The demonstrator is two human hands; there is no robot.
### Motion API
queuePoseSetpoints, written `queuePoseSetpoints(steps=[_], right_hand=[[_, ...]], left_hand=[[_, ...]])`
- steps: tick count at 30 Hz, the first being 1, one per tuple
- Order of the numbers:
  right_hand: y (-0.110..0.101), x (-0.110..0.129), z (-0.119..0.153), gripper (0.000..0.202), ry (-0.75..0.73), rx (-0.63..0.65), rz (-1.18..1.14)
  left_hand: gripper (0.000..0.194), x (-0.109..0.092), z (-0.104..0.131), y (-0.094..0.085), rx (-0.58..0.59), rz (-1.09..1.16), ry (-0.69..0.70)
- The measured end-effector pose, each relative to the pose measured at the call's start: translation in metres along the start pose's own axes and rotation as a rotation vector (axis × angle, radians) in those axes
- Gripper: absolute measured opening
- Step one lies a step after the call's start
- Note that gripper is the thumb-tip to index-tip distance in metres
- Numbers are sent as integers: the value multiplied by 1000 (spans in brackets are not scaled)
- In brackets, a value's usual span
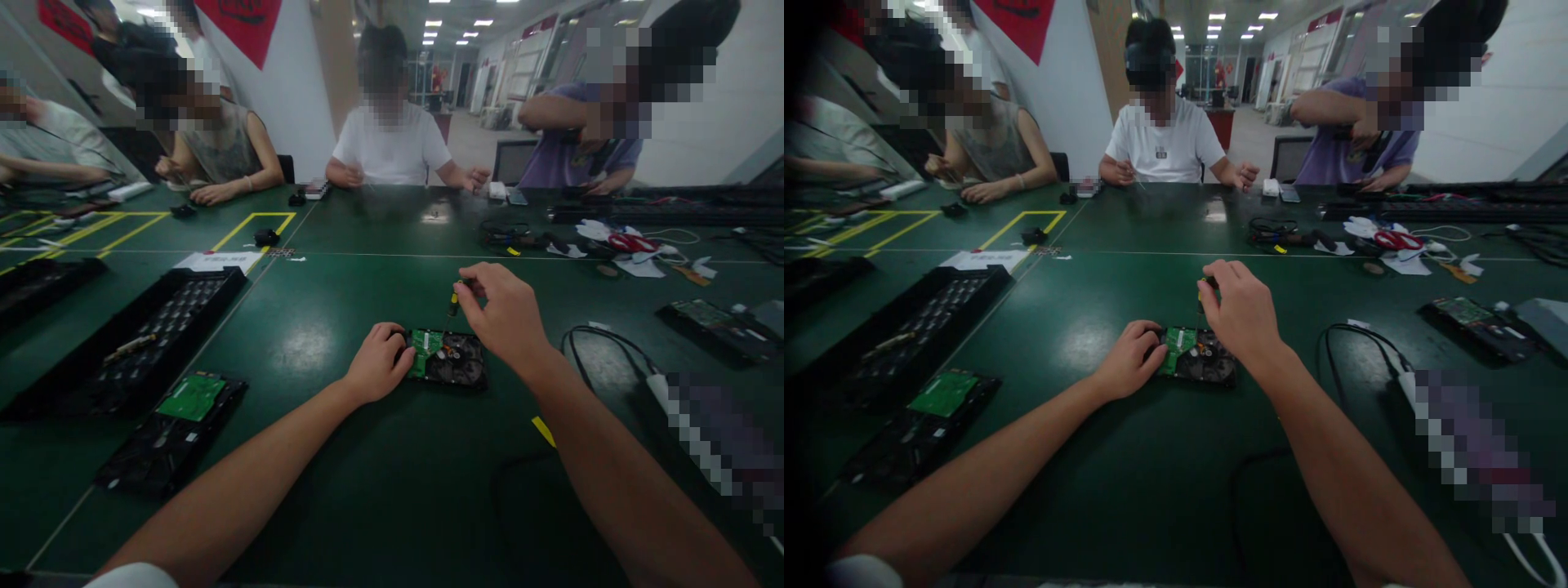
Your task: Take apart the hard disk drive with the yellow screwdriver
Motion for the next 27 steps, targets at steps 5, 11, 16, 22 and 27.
queuePoseSetpoints(steps=[5, 11, 16, 22, 27], right_hand=[[2, -3, -1, 16, 74, -26, -9], [0, 3, 1, 21, 7, 10, 41], [-3, 0, -1, 23, 16, 32, 68], [-4, -1, -2, 16, 33, 41, 73], [-4, 4, 0, 23, 8, 57, 74]], left_hand=[[24, -1, 0, -1, 3, -5, -1], [25, 0, 1, 0, 6, -7, -5], [25, 0, 1, 0, 8, -9, -6], [24, 0, 0, 1, 5, -15, 2], [25, 1, 1, 2, -3, -18, 3]])
Point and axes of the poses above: each hand's wrist, its own z-axis away from the middle knuckle, its own y-axis out of the palm, x = y × z, the point moved 3 cm from there along -z, towards the middle knuckle, and after that the axes turned 14 degrees about y, right-handed, at the moved point
